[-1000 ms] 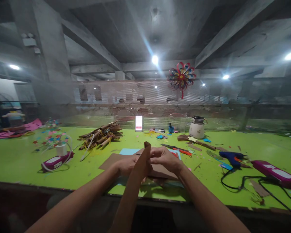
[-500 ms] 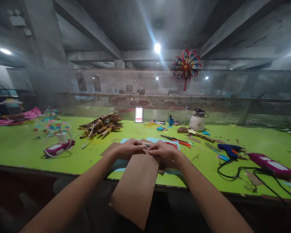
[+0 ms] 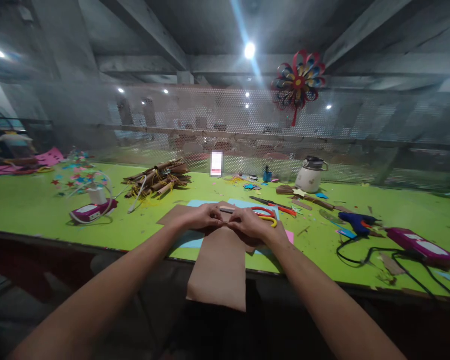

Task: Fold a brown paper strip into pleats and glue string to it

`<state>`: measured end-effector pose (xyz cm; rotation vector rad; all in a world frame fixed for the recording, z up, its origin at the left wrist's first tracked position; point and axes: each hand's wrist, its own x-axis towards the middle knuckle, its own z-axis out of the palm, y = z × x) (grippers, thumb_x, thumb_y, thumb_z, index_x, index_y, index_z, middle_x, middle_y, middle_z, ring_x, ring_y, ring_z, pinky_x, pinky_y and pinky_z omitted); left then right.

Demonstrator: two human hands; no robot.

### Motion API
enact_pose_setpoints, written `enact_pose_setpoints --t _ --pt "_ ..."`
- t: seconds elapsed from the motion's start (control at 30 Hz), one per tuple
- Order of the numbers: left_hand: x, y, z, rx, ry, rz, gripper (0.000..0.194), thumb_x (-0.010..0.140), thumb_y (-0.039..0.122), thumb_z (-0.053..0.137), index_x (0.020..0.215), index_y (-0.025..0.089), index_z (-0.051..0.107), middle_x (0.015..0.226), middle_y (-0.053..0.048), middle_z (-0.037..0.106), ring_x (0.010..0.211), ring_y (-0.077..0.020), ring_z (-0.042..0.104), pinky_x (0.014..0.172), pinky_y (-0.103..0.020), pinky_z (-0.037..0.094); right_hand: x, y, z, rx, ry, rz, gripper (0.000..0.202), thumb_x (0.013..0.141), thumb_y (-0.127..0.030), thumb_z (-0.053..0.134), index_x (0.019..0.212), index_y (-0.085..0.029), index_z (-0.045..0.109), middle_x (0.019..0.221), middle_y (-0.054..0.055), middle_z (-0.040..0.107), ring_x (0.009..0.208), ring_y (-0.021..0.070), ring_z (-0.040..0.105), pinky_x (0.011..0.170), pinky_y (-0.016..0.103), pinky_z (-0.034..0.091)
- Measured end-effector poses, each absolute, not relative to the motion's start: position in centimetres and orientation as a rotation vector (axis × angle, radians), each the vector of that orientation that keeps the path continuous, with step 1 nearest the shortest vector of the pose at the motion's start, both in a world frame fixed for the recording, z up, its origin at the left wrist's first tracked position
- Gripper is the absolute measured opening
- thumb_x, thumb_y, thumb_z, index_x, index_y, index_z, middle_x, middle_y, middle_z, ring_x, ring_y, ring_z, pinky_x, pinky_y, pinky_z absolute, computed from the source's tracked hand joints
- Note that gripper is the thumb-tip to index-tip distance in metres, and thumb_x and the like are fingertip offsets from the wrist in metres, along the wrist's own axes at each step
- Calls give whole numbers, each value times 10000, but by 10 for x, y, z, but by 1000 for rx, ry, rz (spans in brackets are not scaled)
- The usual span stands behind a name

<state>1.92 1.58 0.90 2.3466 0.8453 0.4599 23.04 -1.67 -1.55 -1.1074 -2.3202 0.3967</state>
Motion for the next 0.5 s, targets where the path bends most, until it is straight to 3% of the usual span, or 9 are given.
enact_pose_setpoints --t 0.5 --pt "22 17 6 2515 874 447 173 732 241 593 830 133 686 750 -43 628 638 -126 500 575 -227 346 211 -34 -5 -1112 -2476 -51 108 858 -180 510 825 -167 612 868 64 622 775 170 534 654 249 342"
